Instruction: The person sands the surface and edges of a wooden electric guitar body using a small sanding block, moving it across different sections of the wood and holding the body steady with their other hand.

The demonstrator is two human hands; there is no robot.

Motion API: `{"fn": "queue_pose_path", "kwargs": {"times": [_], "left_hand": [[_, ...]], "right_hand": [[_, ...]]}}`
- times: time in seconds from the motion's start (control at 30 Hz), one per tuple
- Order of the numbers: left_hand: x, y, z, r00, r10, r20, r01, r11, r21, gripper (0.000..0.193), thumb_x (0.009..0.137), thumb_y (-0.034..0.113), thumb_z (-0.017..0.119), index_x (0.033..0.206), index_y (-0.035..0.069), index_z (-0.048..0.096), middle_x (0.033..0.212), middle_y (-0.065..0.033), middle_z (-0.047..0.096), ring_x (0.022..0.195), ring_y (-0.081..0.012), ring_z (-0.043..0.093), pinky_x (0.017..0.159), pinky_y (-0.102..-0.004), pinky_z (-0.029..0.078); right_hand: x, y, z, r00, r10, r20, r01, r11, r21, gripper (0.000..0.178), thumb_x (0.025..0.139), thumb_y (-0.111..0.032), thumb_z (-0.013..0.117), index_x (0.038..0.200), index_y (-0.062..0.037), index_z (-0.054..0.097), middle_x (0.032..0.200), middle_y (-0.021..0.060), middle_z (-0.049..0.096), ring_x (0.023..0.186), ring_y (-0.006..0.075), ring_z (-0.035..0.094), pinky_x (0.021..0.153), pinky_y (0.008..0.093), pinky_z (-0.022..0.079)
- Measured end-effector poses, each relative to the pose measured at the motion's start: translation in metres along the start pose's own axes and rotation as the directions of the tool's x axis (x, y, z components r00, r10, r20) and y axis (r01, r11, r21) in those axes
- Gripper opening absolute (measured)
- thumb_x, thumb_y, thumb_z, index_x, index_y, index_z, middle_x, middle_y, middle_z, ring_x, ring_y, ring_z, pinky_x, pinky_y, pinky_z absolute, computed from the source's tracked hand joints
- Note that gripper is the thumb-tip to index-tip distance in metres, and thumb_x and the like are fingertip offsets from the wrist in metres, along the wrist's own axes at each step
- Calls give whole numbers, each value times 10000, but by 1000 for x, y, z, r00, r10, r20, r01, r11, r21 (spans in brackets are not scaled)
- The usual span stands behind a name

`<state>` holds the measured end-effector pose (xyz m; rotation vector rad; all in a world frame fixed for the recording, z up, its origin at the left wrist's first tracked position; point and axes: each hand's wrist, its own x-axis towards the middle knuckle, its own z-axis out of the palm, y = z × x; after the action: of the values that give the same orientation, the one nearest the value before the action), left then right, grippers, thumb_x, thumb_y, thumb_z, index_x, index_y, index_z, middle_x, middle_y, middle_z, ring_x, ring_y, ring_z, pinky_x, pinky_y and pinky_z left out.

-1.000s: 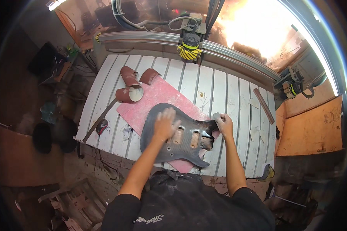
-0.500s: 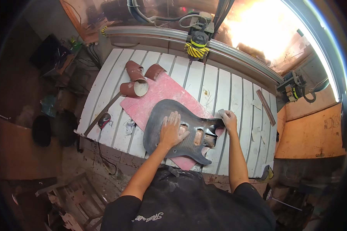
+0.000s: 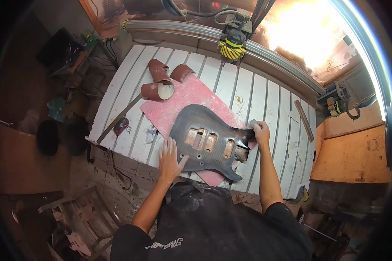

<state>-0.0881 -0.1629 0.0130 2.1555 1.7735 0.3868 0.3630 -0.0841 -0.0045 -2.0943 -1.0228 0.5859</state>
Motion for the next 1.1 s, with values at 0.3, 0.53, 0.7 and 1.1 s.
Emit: {"fn": "queue_pose_path", "kwargs": {"times": [0.3,0.53,0.7,1.1], "left_hand": [[-42,-6,-4,995,53,88,-47,996,-70,941,956,496,693,1629,-53,331,1728,-243,275,1600,-473,209,1286,-611,190],[36,-40,14,991,134,-22,-136,977,-165,815,1011,423,643,1648,15,341,1727,-229,287,1579,-494,250,1286,-587,216],[105,-57,9,981,191,14,-190,980,-57,784,1035,460,591,1654,46,348,1742,-158,299,1585,-473,255,1280,-599,229],[96,46,45,977,132,-169,-106,982,155,888,1004,599,548,1627,-12,382,1714,-212,343,1612,-384,248,1293,-604,168]], "right_hand": [[-4,1,-3,999,-34,-26,33,999,-30,448,877,-409,722,1105,-24,752,1073,188,792,1009,322,756,917,408,566],[-25,11,-10,985,95,-146,-101,994,-36,444,880,-391,717,1115,-17,753,1078,187,794,1023,325,759,942,405,561],[-64,29,-10,962,148,-228,-138,989,57,441,888,-370,744,1114,9,750,1070,187,795,1022,299,762,946,397,565],[-154,57,1,921,268,-281,-171,930,326,415,920,-262,726,1178,61,705,1085,166,772,987,238,731,914,356,559]]}}
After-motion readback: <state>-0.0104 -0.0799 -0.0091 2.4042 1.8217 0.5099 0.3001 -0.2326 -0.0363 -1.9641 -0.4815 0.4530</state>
